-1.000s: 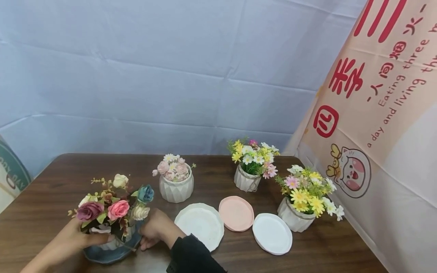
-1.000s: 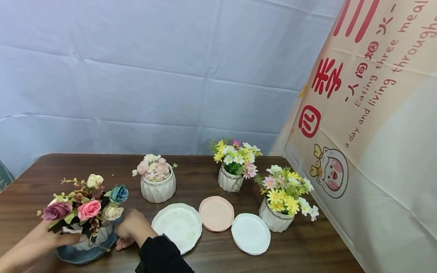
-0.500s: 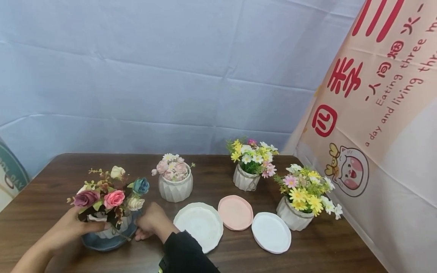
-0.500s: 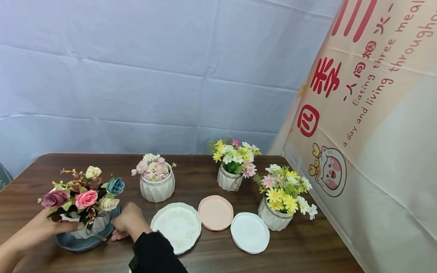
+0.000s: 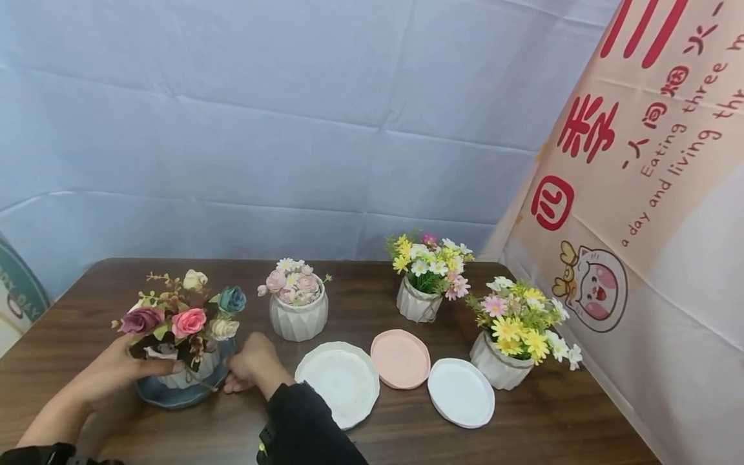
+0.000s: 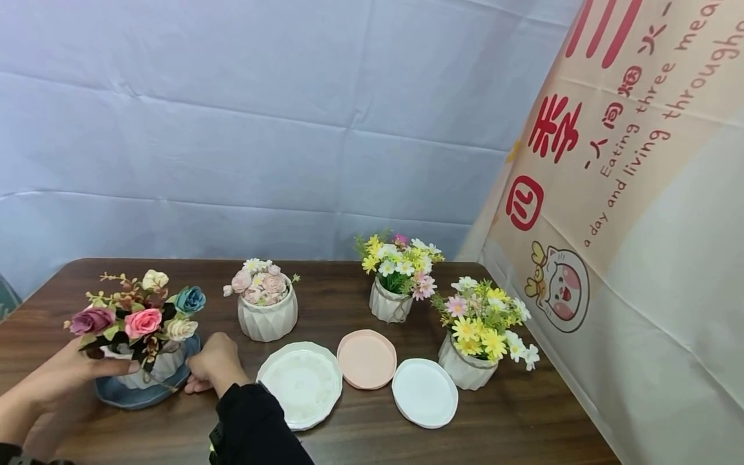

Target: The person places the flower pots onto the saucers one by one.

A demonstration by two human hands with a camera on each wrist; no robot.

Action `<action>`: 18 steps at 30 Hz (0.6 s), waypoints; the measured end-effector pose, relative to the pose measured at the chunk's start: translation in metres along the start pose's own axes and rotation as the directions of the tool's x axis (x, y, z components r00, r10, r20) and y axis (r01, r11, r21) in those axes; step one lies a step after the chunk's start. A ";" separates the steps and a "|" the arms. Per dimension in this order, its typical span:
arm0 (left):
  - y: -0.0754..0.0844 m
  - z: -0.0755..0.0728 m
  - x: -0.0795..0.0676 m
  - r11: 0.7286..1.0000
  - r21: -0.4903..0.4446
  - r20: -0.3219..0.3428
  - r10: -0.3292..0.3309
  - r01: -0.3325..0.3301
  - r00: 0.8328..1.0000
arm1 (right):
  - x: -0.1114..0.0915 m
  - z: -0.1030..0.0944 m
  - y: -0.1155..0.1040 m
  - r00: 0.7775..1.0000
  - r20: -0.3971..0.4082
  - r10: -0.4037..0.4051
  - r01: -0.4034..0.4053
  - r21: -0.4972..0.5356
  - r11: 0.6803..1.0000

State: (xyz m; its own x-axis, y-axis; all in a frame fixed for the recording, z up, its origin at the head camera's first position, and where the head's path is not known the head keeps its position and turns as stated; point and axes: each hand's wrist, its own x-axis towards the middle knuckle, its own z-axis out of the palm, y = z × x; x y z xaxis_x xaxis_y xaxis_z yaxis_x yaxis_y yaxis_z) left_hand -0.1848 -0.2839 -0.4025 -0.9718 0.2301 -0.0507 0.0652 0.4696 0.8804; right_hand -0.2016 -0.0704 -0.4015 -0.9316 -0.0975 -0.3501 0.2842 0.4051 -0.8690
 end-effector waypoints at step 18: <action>-0.004 -0.002 0.012 0.999 -0.053 -0.010 -0.002 0.001 1.000 | 0.009 0.001 -0.001 1.000 -0.004 0.022 -0.022 0.003 1.000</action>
State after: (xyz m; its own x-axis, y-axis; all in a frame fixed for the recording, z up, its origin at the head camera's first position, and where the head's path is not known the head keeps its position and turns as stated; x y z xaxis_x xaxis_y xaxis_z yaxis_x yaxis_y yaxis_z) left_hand -0.1976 -0.2848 -0.4052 -0.9742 0.2206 -0.0476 0.0519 0.4244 0.9040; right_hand -0.2104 -0.0730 -0.4042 -0.9261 -0.0849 -0.3675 0.3051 0.4044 -0.8622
